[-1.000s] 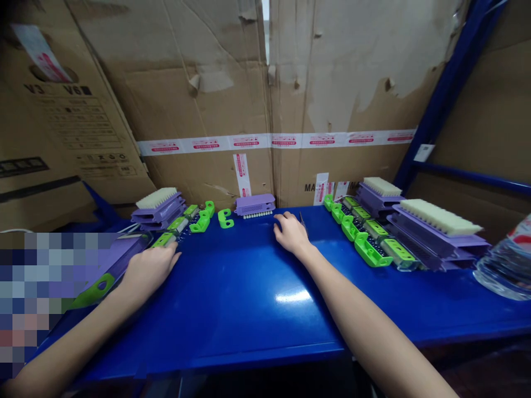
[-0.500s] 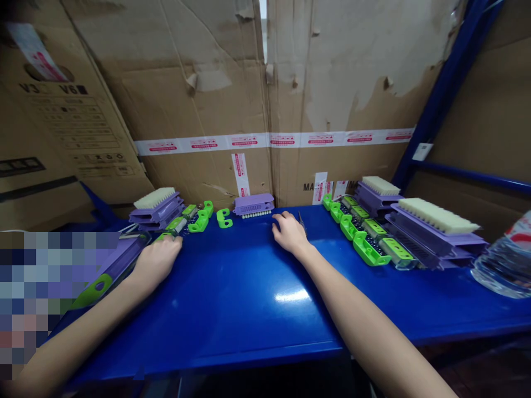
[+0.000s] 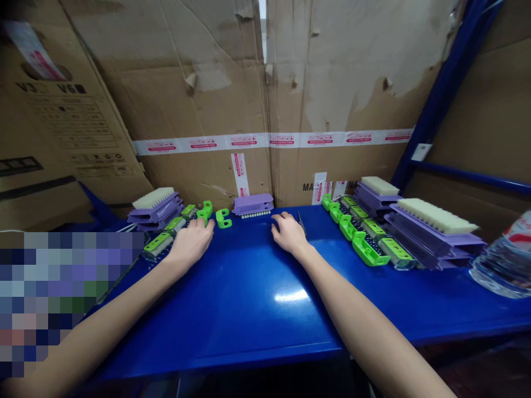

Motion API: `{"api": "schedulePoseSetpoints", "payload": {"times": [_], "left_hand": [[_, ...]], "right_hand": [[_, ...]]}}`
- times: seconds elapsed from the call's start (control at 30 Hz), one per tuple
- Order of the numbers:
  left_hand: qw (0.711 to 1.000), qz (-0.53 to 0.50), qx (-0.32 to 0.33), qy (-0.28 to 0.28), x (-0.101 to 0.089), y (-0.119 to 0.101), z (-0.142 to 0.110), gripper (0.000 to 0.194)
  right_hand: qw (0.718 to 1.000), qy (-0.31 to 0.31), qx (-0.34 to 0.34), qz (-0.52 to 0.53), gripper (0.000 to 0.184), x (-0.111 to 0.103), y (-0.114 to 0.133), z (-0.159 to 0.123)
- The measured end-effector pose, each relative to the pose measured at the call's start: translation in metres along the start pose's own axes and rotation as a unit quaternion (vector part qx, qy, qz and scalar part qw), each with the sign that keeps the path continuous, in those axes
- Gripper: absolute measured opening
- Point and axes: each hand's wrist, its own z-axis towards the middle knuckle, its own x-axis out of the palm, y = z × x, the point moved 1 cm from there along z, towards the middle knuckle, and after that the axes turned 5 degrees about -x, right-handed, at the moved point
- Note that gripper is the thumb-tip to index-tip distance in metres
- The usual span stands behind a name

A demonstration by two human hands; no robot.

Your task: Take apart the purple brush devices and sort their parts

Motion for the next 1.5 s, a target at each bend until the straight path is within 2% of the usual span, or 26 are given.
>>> {"api": "schedulePoseSetpoints", "payload": {"times": [0.07,0.17,0.3,0.4,0.57,0.73,0.9,1.07,1.2,1.5], "left_hand": [[0.998,-0.005,0.047,-0.038,0.001,-0.01,0.012,0.036],[0.996,-0.024,0.074,-0.051,0.004,-0.019,0.032,0.036],[0.996,-0.049,0.075,-0.013,0.008,-0.021,0.05,0.027],[0.994,-0.059,0.088,0.021,0.007,-0.017,0.053,0.024],[0.982,-0.139,0.111,0.068,-0.003,0.003,0.043,0.019],[0.955,-0.236,0.155,0.092,-0.009,0.035,0.017,0.017],[0.956,-0.237,0.126,0.122,0.001,0.073,-0.009,0.018],[0.959,-0.24,0.082,0.126,0.014,0.104,-0.021,0.023],[0.956,-0.261,0.073,0.111,0.018,0.114,-0.024,0.029],[0.947,-0.3,0.077,0.086,0.025,0.118,-0.017,0.044]], "right_hand": [[1.0,-0.001,0.0,0.001,0.034,0.0,0.001,0.0],[1.0,-0.004,0.001,-0.001,0.035,-0.001,0.002,-0.001],[1.0,-0.005,0.003,-0.003,0.035,-0.002,0.002,-0.001],[1.0,-0.001,0.005,-0.004,0.035,-0.002,0.002,-0.001],[1.0,0.008,0.001,-0.004,0.035,-0.003,0.003,-0.001],[1.0,0.007,0.001,-0.006,0.035,-0.002,0.003,0.0],[1.0,0.004,-0.006,-0.004,0.035,0.001,0.001,0.0],[1.0,0.0,-0.007,-0.003,0.035,0.003,-0.001,0.0],[1.0,-0.001,-0.005,-0.007,0.034,0.003,-0.001,0.0],[1.0,0.008,-0.002,-0.008,0.035,0.001,0.0,0.0]]}}
